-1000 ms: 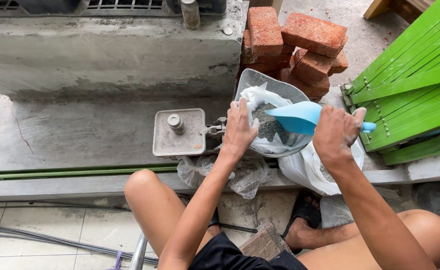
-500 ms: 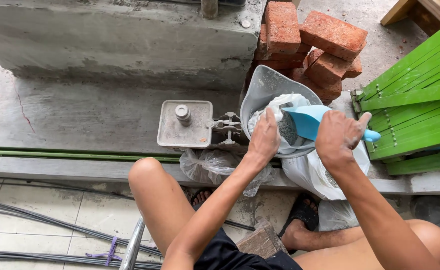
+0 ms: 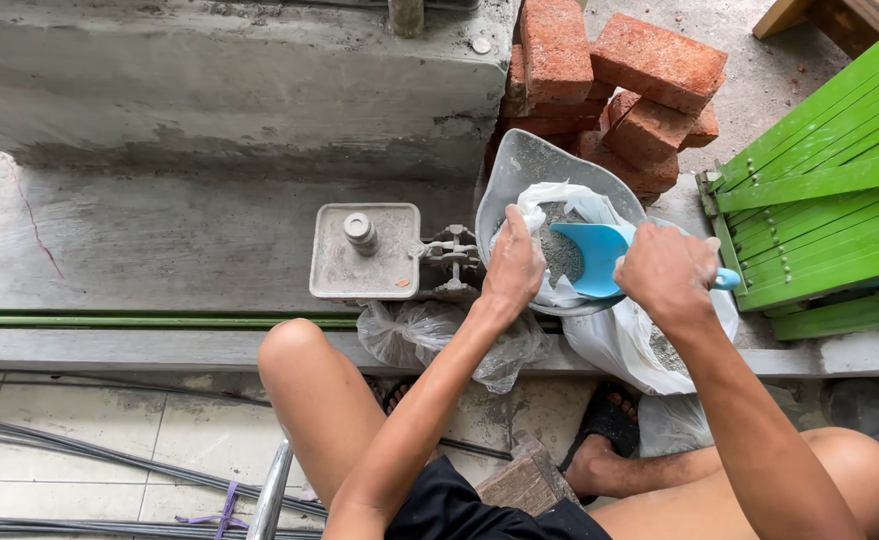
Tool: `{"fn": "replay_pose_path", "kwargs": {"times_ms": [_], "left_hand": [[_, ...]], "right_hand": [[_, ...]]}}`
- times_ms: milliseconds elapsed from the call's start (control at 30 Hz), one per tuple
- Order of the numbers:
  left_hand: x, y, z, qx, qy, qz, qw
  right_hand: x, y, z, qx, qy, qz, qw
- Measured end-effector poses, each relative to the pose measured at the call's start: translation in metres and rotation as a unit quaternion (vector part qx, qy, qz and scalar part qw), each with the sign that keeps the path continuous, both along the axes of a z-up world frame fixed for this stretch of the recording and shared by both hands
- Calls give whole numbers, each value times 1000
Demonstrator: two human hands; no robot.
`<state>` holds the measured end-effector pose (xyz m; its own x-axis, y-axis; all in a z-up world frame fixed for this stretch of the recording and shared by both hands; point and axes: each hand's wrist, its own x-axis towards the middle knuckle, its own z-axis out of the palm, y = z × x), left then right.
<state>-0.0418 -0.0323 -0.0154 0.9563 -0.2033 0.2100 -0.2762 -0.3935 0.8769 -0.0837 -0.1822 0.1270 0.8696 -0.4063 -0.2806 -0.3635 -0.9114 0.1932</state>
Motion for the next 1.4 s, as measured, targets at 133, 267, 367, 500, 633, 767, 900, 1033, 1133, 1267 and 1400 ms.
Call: {"fn": "replay_pose_path", "kwargs": {"times_ms": [133, 267, 367, 500, 633, 767, 900, 1033, 1133, 1267, 1400], "left_hand": [[-12, 1, 14, 38, -8, 9, 999], [-9, -1, 3, 44, 7, 3, 999], [-8, -5, -6, 52, 4, 10, 999], [-7, -9, -22, 33, -2, 5, 999], [-8, -10, -24, 22, -3, -3, 1000], [-10, -12, -39, 12, -8, -28, 999], [-9, -11, -47, 19, -3, -56, 998], [-16, -4, -38, 41, -6, -68, 997], [-11, -1, -26, 11, -1, -96, 995], [-18, 1, 14, -19, -16, -18, 1000], [-22, 2, 27, -23, -39, 11, 999]], "right_hand": [[1, -5, -6, 15, 4, -12, 1000], [6, -13, -14, 38, 2, -14, 999], [3, -20, -24, 43, 2, -11, 999], [-13, -2, -12, 86, 24, -12, 996], [-14, -1, -32, 113, 7, -10, 994], [-13, -7, -49, 132, -2, -25, 991], [-24, -11, -43, 183, -28, -44, 982], [-26, -19, -53, 200, -39, -47, 978], [-25, -26, -40, 213, -65, -50, 974], [-25, -32, -36, 224, -59, -52, 971], [-30, -32, -32, 235, -65, -61, 968]]}}
